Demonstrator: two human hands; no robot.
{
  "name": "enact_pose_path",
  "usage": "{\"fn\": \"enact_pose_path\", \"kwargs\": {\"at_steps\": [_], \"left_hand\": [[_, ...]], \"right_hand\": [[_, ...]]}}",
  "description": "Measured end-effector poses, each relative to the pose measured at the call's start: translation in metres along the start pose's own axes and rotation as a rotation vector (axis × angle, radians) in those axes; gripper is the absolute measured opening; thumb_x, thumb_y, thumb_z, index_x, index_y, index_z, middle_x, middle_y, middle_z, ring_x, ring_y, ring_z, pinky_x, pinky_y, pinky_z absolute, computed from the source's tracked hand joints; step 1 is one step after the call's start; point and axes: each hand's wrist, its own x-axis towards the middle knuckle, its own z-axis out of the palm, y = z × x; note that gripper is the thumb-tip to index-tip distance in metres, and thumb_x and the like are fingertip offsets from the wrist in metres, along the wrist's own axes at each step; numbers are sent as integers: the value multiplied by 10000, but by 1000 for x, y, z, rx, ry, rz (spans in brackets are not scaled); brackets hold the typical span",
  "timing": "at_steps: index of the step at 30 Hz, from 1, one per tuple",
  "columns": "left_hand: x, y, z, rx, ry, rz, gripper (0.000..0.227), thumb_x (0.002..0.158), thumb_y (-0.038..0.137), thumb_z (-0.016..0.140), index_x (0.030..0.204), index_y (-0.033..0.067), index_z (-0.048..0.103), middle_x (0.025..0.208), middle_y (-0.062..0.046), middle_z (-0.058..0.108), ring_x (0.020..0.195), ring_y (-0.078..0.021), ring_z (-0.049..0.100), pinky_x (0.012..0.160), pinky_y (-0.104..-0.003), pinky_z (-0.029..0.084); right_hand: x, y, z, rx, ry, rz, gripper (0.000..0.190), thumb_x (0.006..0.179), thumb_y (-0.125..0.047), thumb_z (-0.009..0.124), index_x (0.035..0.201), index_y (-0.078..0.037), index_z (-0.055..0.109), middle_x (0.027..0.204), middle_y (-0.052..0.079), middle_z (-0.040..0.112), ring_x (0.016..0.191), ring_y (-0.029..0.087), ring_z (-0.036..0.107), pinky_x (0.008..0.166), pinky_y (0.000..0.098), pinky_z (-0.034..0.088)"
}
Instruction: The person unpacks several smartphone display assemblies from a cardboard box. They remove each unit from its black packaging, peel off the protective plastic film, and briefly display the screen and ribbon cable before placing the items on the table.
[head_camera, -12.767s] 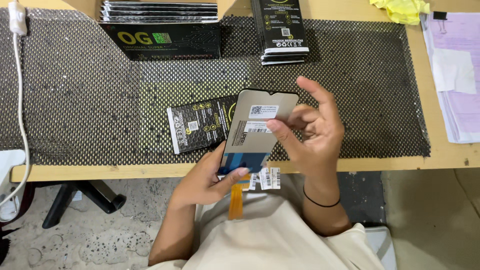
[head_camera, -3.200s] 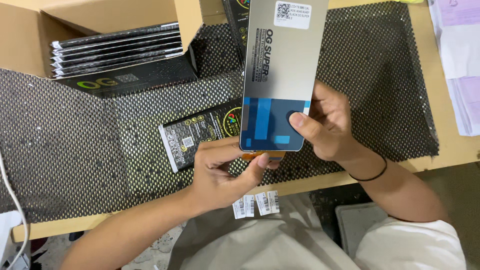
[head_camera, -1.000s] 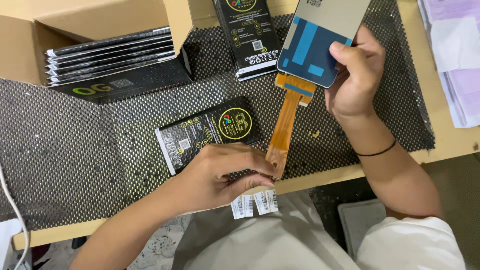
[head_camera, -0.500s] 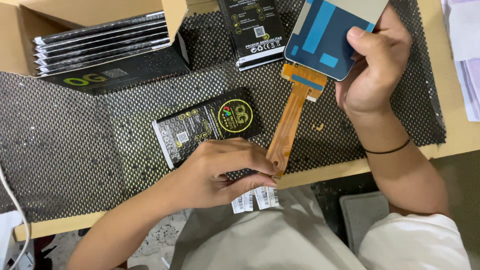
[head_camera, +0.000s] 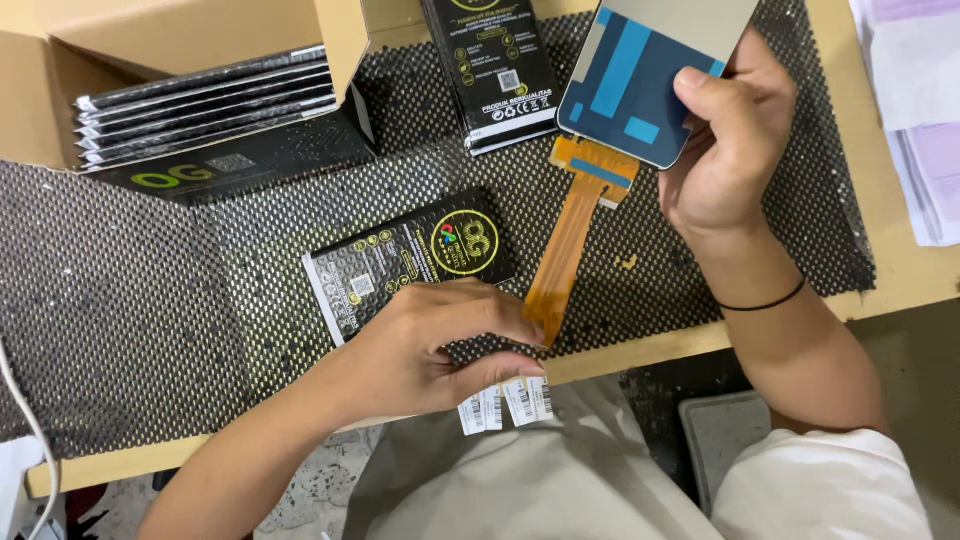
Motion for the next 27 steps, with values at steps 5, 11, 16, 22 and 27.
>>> {"fn": "enact_pose_path", "kwargs": {"at_steps": [5, 11, 16, 22, 27], "left_hand": [[4, -4, 0, 106, -16, -40, 161, 938, 188, 711, 1003, 50, 663, 1015, -130, 778, 937, -282, 804, 847, -365, 687], [1, -8, -2, 187, -164, 0, 253, 989, 327, 631, 962, 78, 669, 904, -105, 759, 792, -242, 764, 770, -361, 658], [1, -6, -2, 486, 7, 402, 222, 1012, 243, 650, 996, 23, 678, 956, -138, 720, 966, -341, 730, 819, -427, 586], [-8, -30, -8, 1064, 200, 533, 490, 1073, 208, 800, 1379, 164, 420, 1162, -141, 759, 1150, -316, 745, 1078, -510, 519], [-10, -33, -6, 1203, 325, 595, 853, 1155, 167, 790, 1621, 142, 76, 1289, -123, 758, 1237, -337, 726, 1119, -527, 450]], "right_hand": [[-1, -1, 0, 31, 73, 54, 278, 847, -147, 636, 1061, 30, 653, 915, 80, 664, 806, 184, 644, 668, 291, 538], [-8, -1, 6, 33, 64, 173, 110, 848, -175, 632, 853, -68, 607, 590, -51, 421, 495, 75, 436, 445, 214, 343], [-14, -7, 11, 46, -80, 220, 360, 890, -175, 645, 1179, 40, 634, 981, 85, 680, 833, 148, 636, 707, 258, 548], [-29, -19, 17, -188, -556, 199, 221, 967, -289, 648, 920, -85, 578, 738, -42, 502, 604, 74, 470, 494, 204, 392], [-38, -25, 19, -63, -639, 249, 348, 995, -320, 632, 1137, -2, 624, 881, -17, 593, 761, 71, 558, 651, 195, 469]]}}
